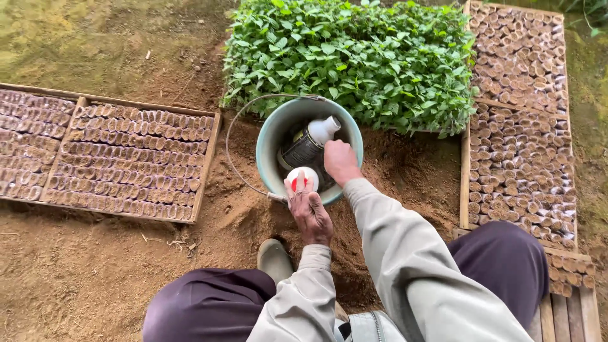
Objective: Picking up soil plugs and placing them into a seedling tray
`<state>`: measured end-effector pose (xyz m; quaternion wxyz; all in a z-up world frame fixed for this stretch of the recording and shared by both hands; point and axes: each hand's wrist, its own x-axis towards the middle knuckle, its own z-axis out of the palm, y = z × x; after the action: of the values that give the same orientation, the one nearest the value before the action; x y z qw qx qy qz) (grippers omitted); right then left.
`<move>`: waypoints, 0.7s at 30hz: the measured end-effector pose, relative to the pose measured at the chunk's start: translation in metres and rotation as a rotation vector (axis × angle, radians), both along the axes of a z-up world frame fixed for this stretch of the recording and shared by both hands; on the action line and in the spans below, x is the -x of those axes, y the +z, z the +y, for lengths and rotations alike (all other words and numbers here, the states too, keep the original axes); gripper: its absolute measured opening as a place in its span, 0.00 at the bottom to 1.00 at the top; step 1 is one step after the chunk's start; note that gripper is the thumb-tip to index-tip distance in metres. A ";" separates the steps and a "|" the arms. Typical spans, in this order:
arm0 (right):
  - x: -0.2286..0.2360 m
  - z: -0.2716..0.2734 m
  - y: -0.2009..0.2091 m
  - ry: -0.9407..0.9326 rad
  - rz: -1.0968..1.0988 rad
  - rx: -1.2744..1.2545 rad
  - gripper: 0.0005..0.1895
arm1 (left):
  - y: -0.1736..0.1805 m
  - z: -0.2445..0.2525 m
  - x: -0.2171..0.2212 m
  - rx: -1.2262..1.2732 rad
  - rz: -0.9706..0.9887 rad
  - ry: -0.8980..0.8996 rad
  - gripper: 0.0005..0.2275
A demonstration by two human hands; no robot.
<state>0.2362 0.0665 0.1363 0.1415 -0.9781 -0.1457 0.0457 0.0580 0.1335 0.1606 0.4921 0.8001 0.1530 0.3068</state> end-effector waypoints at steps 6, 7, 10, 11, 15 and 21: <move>-0.006 -0.006 -0.018 -0.092 0.044 -0.033 0.05 | -0.001 0.003 -0.004 0.099 -0.045 0.036 0.25; -0.007 -0.014 -0.024 -0.094 0.046 -0.030 0.05 | -0.002 0.003 -0.003 0.101 -0.043 0.035 0.25; 0.004 -0.038 -0.014 -0.121 0.008 -0.078 0.15 | -0.007 -0.001 -0.004 0.073 -0.103 0.057 0.23; 0.015 -0.043 0.005 -0.242 0.173 -0.381 0.11 | -0.011 -0.002 -0.006 0.016 -0.116 0.137 0.19; 0.067 -0.056 0.066 -0.406 0.444 -1.110 0.06 | 0.007 -0.007 -0.008 -0.052 -0.225 0.350 0.13; 0.089 -0.069 0.055 -0.403 0.519 -1.222 0.07 | 0.060 -0.033 0.003 0.327 -0.037 0.040 0.11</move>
<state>0.1469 -0.0021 0.1912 0.7031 -0.6883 0.0776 0.1608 0.0555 0.1006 0.2209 0.6123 0.7004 0.2078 0.3023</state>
